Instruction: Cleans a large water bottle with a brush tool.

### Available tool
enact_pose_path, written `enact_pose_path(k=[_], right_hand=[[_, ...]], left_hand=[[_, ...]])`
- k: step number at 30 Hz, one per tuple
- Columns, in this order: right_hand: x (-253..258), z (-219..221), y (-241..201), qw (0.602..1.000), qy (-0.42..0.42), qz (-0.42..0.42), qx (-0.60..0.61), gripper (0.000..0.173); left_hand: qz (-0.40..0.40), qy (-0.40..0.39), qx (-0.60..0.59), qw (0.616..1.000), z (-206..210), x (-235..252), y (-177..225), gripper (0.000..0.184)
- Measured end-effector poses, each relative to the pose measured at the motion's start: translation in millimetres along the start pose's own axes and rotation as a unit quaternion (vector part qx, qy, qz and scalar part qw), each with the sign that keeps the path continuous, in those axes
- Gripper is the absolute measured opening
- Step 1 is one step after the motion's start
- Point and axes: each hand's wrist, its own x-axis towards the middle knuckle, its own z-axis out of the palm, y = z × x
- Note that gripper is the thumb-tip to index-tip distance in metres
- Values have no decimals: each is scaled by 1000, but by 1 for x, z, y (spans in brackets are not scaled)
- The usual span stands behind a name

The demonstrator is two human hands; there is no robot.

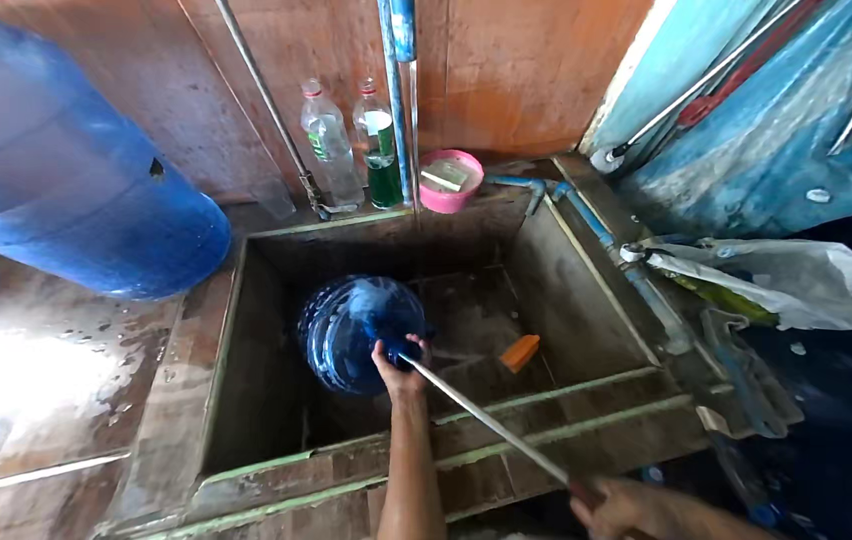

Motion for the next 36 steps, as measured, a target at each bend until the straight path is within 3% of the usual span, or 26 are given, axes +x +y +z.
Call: enact_pose_path(k=[1, 2, 4, 5, 6, 8, 10, 11, 12, 14, 15, 17, 18, 19, 21, 23, 24, 26, 27, 29, 30, 31, 33, 34, 35, 36], right_hand=[[-6, -11, -14, 994, 50, 21, -91, 9], [-16, -28, -39, 961, 122, 55, -240, 16], [-34, -62, -68, 836, 256, 55, -483, 27], [-39, -70, -71, 796, 288, 40, -531, 28], [-39, -66, -70, 798, 288, 41, -528, 29], [-28, -36, -52, 897, 209, 71, -383, 30], [-14, -5, -9, 984, 98, 22, -149, 13], [-8, 1, 3, 997, 44, 7, -66, 9], [-8, -1, 1, 996, 48, 10, -71, 9], [-22, -34, -37, 941, 161, 56, -293, 21], [-31, -56, -55, 874, 232, 52, -424, 25], [-41, -91, -65, 738, 346, -48, -577, 19], [-41, -91, -65, 733, 348, -55, -582, 20], [-37, -76, -62, 777, 319, -28, -542, 22], [-25, -33, -47, 918, 196, 54, -341, 26], [-11, 2, -10, 993, 67, 17, -96, 8], [-7, 8, -8, 999, 28, 10, -43, 6], [-13, -12, -35, 972, 113, 30, -204, 13], [-21, -33, -55, 926, 176, 60, -329, 22], [-36, -68, -63, 820, 286, 24, -494, 27], [-39, -67, -58, 813, 294, 19, -502, 27], [-37, -53, -53, 849, 263, 38, -457, 25], [-30, -14, -26, 965, 136, 35, -223, 16], [-26, 1, -8, 995, 54, 12, -78, 6], [-24, 8, -2, 999, -15, 14, 30, 3], [-24, 4, -6, 999, -26, 25, 36, 2]], left_hand=[[-8, -12, -10, 1000, -5, 0, 2, 51], [-20, -12, 4, 1000, -7, 0, 1, 56], [-41, 8, 70, 997, -4, 1, 1, 55], [-45, 30, 81, 995, -2, 2, 2, 47], [-39, 51, 80, 995, -1, 2, 1, 39], [-22, 63, 50, 996, 2, 0, 0, 32], [-10, 40, 12, 999, 4, -3, -5, 34], [-4, 20, -10, 1000, 4, -4, -6, 38], [-4, 6, -29, 1000, 2, -4, -4, 44], [-27, 8, -12, 1000, -4, -3, -5, 54], [-43, 19, 22, 999, -4, -1, -6, 58], [-59, 44, 70, 995, -1, 3, -6, 50], [-53, 49, 77, 994, -1, 2, -6, 42], [-43, 49, 70, 995, 0, 3, -4, 38], [-26, 36, 36, 998, 2, 2, -5, 36], [-15, 9, -9, 1000, 3, 1, -6, 38], [-11, -1, -26, 1000, 2, 0, -3, 43], [-25, 6, -19, 1000, -4, 1, 5, 52], [-41, 24, 19, 999, -6, 2, 6, 55], [-64, 55, 90, 992, -1, 2, 6, 50], [-62, 68, 98, 991, 1, 1, 5, 42], [-51, 74, 90, 992, 3, 0, 4, 37], [-18, 57, 57, 997, 6, -1, 2, 33], [-4, 37, 34, 999, 5, -1, 0, 35], [1, 14, 5, 1000, 4, 1, 1, 39], [-1, -4, -22, 1000, 1, 3, 2, 46]])
